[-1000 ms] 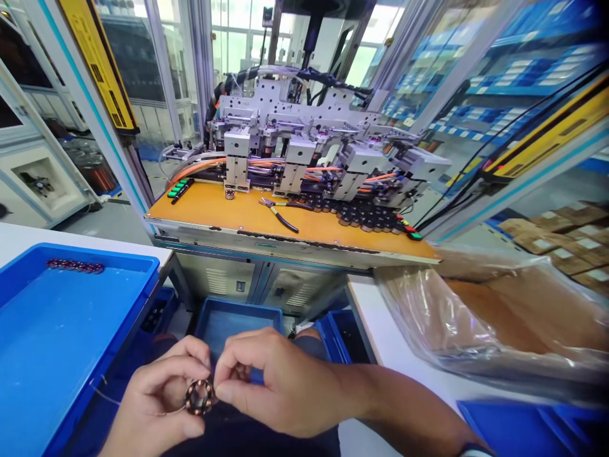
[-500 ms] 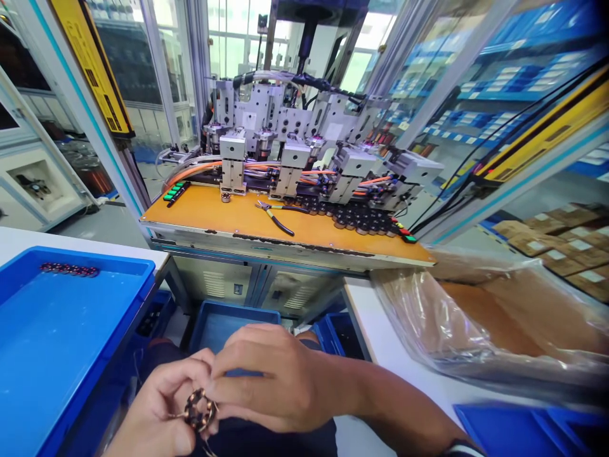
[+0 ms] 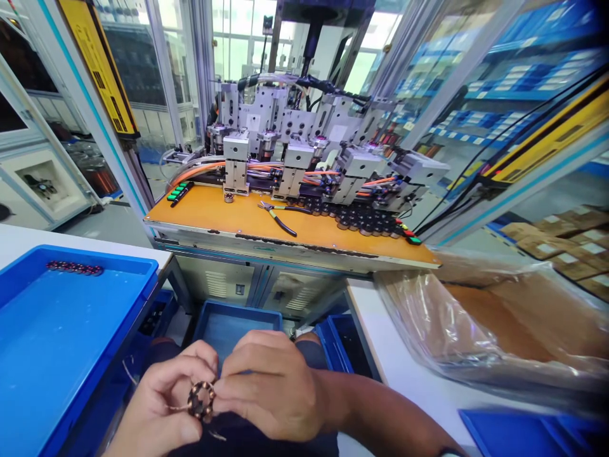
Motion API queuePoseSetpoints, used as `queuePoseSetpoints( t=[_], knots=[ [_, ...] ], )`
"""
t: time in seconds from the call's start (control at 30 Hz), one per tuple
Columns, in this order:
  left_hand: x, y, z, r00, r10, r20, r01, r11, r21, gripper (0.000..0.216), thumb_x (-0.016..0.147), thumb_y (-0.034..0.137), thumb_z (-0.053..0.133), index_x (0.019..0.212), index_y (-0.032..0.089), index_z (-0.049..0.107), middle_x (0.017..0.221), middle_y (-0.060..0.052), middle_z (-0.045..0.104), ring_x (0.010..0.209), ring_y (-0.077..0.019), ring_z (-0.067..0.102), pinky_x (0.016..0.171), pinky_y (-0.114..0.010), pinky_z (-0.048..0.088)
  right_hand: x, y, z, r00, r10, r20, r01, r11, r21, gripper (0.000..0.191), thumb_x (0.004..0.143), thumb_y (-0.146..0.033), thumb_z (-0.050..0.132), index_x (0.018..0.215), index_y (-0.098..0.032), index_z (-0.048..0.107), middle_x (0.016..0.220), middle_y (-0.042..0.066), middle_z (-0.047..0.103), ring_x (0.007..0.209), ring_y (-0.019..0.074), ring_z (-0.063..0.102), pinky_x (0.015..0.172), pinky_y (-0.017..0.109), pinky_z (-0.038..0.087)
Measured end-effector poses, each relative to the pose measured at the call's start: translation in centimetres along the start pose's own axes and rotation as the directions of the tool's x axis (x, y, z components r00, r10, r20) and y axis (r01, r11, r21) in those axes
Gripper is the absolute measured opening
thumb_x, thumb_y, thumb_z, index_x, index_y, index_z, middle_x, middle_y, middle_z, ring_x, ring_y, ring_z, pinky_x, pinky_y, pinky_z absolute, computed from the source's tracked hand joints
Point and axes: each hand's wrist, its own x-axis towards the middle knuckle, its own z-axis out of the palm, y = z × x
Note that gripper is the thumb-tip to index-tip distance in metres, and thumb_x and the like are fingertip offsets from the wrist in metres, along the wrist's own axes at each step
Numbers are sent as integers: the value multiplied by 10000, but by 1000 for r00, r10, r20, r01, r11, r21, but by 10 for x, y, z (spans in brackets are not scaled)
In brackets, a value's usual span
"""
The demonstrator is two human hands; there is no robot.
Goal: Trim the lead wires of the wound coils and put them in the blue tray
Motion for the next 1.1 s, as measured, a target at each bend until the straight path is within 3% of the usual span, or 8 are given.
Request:
queuePoseSetpoints(
  t=[0.13, 0.27, 0.4, 0.67, 0.8, 0.9, 1.0, 1.1],
  knots=[
    [0, -6, -17, 989, 140, 50, -147, 972, 183, 295, 703, 287, 851, 985, 337, 783, 1021, -33, 619, 796, -134, 603, 696, -230, 497, -8, -7, 14, 976, 195, -102, -196, 981, -4, 142, 990, -235, 548, 908, -150, 629, 768, 28, 679, 692, 97, 637, 668, 203, 519],
    [1, -4, -16, 990, 139, -14, -132, 961, 242, 486, 671, 352, 874, 1135, 383, 732, 1132, -48, 674, 1004, -228, 648, 842, -292, 521, -11, -10, 14, 977, 179, -111, -185, 982, -45, 146, 1010, -225, 477, 945, -165, 592, 766, 29, 667, 716, 112, 647, 691, 219, 533],
    [-1, 1, -8, 998, 6, 61, -23, 959, 281, 391, 787, 429, 769, 1138, 265, 718, 870, -37, 694, 772, -160, 614, 696, -243, 504, -13, -10, 8, 986, 156, -64, -161, 984, -80, 138, 1001, -195, 471, 935, -166, 589, 756, 30, 662, 687, 118, 637, 665, 233, 531],
    [-4, -8, 4, 996, 87, 36, -88, 996, 10, 271, 888, 206, 676, 1143, 294, 690, 899, -19, 691, 758, -137, 674, 656, -234, 521, -16, -17, 11, 957, 280, -74, -288, 944, -158, 133, 964, -149, 510, 882, -177, 611, 719, 12, 661, 657, 119, 635, 647, 242, 527],
    [-3, -10, 2, 980, 187, 66, -181, 979, -94, 250, 758, 262, 814, 995, 277, 738, 1170, -44, 635, 845, -147, 682, 778, -293, 537, -13, -15, 10, 942, 325, -83, -333, 934, -131, 120, 927, -106, 529, 874, -180, 607, 708, 8, 653, 657, 122, 636, 612, 231, 520],
    [-2, -10, 0, 973, 220, 69, -203, 959, -197, 236, 691, 365, 866, 818, 252, 702, 1084, -14, 675, 1020, -197, 679, 913, -326, 495, -10, -15, 10, 953, 298, -59, -303, 947, -105, 131, 944, -126, 521, 861, -177, 608, 698, 11, 650, 639, 121, 635, 599, 232, 519],
    [-1, -11, 0, 981, 174, 85, -147, 956, -255, 388, 672, 528, 839, 929, 288, 676, 1030, -1, 695, 1154, -225, 636, 986, -348, 451, -11, -19, 14, 965, 248, -79, -255, 963, -86, 186, 992, -195, 504, 839, -180, 609, 692, 11, 648, 616, 115, 612, 608, 246, 516],
    [-1, -11, 1, 981, 46, 190, -6, 979, -206, 510, 757, 562, 758, 1109, 207, 658, 1006, -68, 688, 915, -169, 664, 818, -278, 490, -17, -23, 22, 957, 248, -151, -261, 963, -71, 263, 1025, -280, 481, 807, -186, 594, 689, 10, 636, 615, 120, 591, 611, 266, 502]
  ],
)
